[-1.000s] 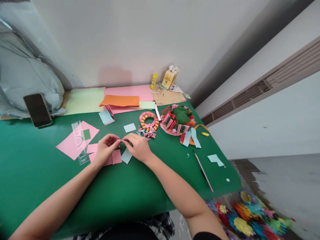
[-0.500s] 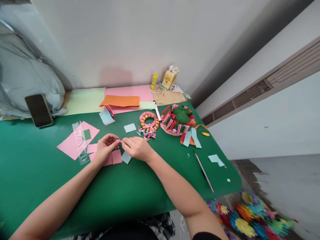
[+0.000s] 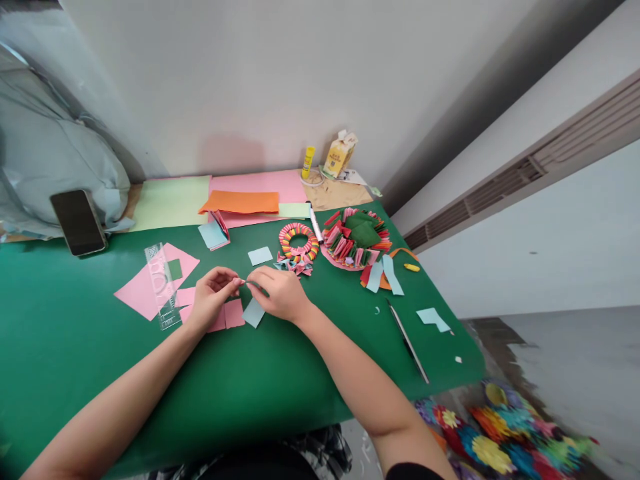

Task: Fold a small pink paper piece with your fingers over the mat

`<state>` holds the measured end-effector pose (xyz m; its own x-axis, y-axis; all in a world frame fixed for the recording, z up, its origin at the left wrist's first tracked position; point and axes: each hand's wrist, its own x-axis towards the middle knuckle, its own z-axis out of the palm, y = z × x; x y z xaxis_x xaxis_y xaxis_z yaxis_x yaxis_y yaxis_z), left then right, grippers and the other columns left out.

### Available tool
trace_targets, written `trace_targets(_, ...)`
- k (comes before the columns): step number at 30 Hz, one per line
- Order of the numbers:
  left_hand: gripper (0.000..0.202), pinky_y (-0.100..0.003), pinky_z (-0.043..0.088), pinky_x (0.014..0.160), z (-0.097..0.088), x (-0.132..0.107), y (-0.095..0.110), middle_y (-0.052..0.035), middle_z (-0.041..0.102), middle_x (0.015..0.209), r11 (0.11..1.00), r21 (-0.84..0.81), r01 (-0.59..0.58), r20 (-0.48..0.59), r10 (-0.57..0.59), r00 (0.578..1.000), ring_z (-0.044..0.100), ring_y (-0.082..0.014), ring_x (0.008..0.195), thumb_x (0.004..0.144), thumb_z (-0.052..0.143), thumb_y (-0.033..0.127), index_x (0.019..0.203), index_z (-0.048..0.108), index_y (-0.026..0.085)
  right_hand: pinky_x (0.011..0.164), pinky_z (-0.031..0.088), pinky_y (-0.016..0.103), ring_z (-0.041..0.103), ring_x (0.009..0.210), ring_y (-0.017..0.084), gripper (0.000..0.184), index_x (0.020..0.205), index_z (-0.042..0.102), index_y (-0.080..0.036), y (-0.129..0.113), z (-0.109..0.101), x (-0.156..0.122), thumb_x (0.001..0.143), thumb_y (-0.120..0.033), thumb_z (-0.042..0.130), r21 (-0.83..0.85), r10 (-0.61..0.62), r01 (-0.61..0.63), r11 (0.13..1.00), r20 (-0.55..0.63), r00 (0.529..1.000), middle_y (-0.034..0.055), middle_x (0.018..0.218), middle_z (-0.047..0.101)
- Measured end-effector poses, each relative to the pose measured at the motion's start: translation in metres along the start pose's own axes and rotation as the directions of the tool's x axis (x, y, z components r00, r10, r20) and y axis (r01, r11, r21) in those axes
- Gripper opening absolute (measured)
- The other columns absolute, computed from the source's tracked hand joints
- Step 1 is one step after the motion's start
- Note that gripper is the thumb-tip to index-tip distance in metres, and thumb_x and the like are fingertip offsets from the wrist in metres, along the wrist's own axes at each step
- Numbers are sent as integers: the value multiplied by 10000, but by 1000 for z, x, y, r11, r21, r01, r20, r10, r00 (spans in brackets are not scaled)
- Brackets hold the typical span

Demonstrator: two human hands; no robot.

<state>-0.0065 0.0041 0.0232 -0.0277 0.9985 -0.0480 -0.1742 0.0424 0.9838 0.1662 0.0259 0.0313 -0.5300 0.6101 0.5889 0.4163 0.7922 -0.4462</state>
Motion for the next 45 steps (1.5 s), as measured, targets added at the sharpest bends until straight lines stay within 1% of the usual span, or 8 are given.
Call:
trace_targets(6, 292, -230, 512, 545, 1, 0, 0, -23, 628, 688, 1000, 17, -16, 7, 16, 1000, 589, -122, 562, 666, 767, 368, 759, 588, 157, 521, 416, 255, 564, 539, 149, 200, 777, 608, -158, 4, 3, 2, 911, -261, 502, 337, 376, -400, 852, 139, 916, 23, 681, 597)
trace_targets(11, 275, -230, 500, 541, 2, -1, 1, -15, 619, 689, 999, 43, -32, 26, 31, 999, 580, -118, 554, 685, 749, 371, 752, 585, 161, 470, 408, 231, 552, 473, 132, 199, 780, 614, -157, 7, 8, 1, 856, -335, 566, 505, 489, -557, 659, 274, 828, -1, 643, 587)
trace_targets(16, 290, -223, 486, 537, 2, -1, 1, -10, 607, 682, 998, 54, -21, 30, 20, 999, 570, -110, 543, 679, 748, 382, 745, 581, 154, 493, 396, 227, 538, 498, 126, 176, 793, 599, -159, 5, 8, 1, 885, -299, 545, 448, 455, -536, 716, 283, 844, -6, 642, 574)
trace_targets(21, 320, -241, 499, 542, 2, -1, 0, -7, 605, 677, 998, 61, 11, 22, -12, 1000, 572, -119, 544, 660, 759, 410, 735, 575, 158, 586, 397, 251, 539, 641, 155, 150, 826, 546, -162, 1, 8, 0, 944, -218, 471, 198, 295, -331, 922, 193, 936, 38, 772, 581)
trace_targets(24, 321, -241, 504, 547, 2, -1, 0, -8, 609, 682, 999, 51, 14, 24, -15, 1000, 574, -118, 546, 656, 764, 409, 735, 578, 160, 594, 384, 259, 531, 663, 167, 140, 829, 512, -169, -1, 10, -2, 950, -193, 447, 97, 235, -251, 963, 145, 961, 42, 782, 569)
trace_targets(35, 380, -276, 546, 642, 1, -2, 1, -52, 654, 799, 1000, 18, 2, 12, -2, 1000, 641, -164, 679, 649, 775, 410, 880, 614, 155, 556, 356, 254, 522, 618, 165, 135, 781, 471, -181, 2, 5, 0, 914, -184, 447, 105, 353, -357, 928, 52, 934, 24, 709, 547)
trace_targets(41, 290, -265, 532, 644, 0, -2, 0, -55, 666, 799, 998, 59, -9, -2, 9, 1000, 633, -157, 667, 686, 743, 395, 824, 653, 156, 536, 376, 251, 507, 581, 153, 157, 756, 498, -168, 1, 4, 1, 902, -215, 466, 210, 374, -387, 898, 99, 922, 22, 693, 540)
trace_targets(45, 264, -271, 527, 636, -1, -1, 0, -47, 665, 763, 996, 87, -14, 8, 14, 1000, 619, -158, 650, 685, 737, 398, 786, 666, 165, 526, 421, 239, 549, 567, 143, 156, 777, 530, -162, 2, 5, 1, 911, -193, 456, 342, 435, -477, 810, 196, 879, 17, 694, 558)
